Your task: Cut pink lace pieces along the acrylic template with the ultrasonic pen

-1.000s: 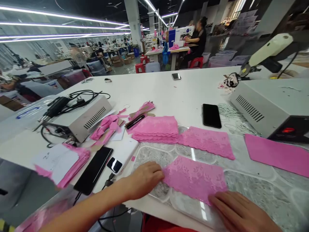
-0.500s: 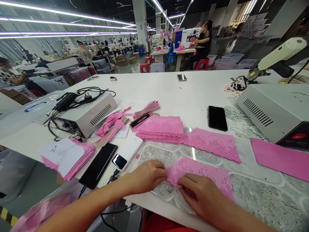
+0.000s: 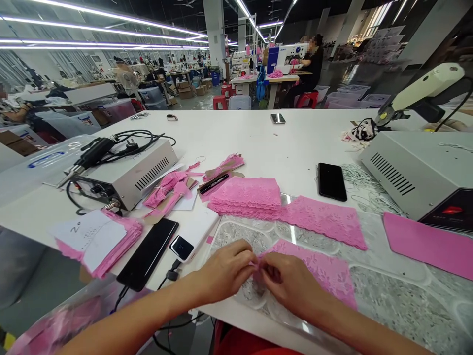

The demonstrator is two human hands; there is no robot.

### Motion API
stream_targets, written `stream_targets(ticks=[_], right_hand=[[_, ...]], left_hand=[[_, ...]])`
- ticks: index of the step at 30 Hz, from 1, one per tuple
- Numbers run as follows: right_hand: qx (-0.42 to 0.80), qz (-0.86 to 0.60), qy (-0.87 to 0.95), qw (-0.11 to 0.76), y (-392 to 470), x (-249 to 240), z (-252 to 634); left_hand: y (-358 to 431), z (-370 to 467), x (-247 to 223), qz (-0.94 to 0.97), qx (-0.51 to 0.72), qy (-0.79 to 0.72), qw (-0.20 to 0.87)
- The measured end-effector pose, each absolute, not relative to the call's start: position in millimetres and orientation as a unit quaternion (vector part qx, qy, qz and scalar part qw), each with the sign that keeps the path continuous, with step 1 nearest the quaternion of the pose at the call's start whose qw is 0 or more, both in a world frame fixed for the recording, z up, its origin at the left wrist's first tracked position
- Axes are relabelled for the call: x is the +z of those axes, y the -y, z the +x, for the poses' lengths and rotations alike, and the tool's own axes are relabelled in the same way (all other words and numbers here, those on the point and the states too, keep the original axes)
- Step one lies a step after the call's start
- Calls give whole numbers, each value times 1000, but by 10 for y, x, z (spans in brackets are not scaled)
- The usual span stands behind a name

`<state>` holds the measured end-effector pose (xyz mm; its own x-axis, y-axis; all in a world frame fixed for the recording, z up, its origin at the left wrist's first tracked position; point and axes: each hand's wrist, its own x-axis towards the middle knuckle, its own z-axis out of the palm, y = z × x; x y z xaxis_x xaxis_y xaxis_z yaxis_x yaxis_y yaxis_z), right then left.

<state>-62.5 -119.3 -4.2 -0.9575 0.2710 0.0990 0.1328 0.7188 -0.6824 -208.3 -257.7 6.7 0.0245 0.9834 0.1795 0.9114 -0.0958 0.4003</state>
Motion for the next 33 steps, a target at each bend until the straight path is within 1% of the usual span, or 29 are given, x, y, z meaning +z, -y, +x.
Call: stream_targets(ticks=[3, 6, 9, 12, 15, 20, 24, 28, 30, 33], right_hand=[[437, -152, 878, 126, 1081, 30, -553], [503, -229, 811, 190, 927, 118, -324], [503, -348, 746, 265, 794, 192, 42], [475, -468, 665, 335, 695, 207, 462], [426, -541, 621, 375, 596, 133, 879], [384, -603, 590, 375, 487, -74, 1475], [349, -645, 569, 371, 502, -199, 1769], [328, -654, 564, 383, 510, -268, 1939], [308, -649, 576, 390, 492, -274, 2004], [288, -644, 613, 356, 460, -252, 2077]], left_hand=[[2641, -2032, 19, 731, 198, -652, 42], [2680, -2004, -29, 752, 186, -632, 10], [2664, -1997, -12, 764, 189, -617, -19], [2551, -1976, 81, 779, 193, -595, -38], [2315, -1888, 182, 816, 192, -545, -28], [1785, -1592, 214, 880, 147, -452, 1], [1429, -1341, 179, 907, 71, -413, 46], [1200, -1172, 172, 915, 24, -396, 75], [1123, -1133, 169, 917, 6, -391, 77], [1041, -1127, 139, 925, -2, -376, 57]])
